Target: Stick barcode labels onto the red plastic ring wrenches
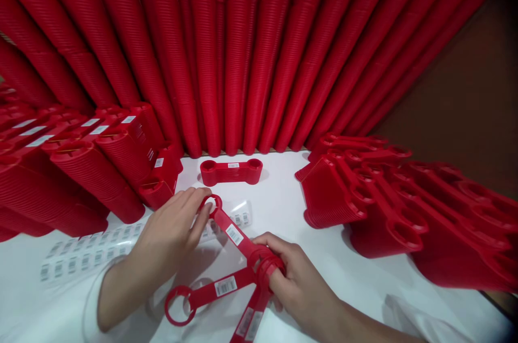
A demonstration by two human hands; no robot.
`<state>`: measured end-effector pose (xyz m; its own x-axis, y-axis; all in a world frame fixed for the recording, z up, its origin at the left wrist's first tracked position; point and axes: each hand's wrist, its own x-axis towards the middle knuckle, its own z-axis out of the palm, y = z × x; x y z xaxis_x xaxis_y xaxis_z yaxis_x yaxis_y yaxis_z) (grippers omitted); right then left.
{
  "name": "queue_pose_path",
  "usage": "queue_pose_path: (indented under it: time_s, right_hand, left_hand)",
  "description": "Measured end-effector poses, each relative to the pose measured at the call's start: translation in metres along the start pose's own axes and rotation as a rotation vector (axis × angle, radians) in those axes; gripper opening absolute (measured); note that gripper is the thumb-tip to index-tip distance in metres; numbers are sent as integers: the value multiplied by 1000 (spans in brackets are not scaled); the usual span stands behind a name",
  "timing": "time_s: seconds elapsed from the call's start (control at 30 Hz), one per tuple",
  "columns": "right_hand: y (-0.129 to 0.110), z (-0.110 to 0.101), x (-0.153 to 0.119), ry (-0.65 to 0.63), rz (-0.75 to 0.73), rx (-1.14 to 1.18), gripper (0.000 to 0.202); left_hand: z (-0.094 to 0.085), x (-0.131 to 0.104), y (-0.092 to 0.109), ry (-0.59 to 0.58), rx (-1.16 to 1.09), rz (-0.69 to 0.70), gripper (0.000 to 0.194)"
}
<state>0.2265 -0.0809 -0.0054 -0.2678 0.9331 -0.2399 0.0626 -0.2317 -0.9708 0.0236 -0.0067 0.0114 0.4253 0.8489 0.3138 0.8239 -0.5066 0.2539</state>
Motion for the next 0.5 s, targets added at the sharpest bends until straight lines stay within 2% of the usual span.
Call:
queue_pose_path:
  time_s: [0.2, 0.27, 0.4, 0.5]
  right_hand:
    - [-1, -2, -1, 26, 1, -4, 16]
    - [-1, -3, -1, 39, 12, -3, 19]
    - [-1, -4, 2, 57, 30, 47, 18]
    - [-1, -4, 3, 73, 28, 84, 12]
  left_hand:
    - [-5, 1, -3, -116, -182, -195, 17]
    - [-8, 0, -4, -133, -208, -218, 12]
    - [-12, -7, -1, -166, -119, -121, 8]
    - [-14, -14, 1, -380, -54, -36, 22]
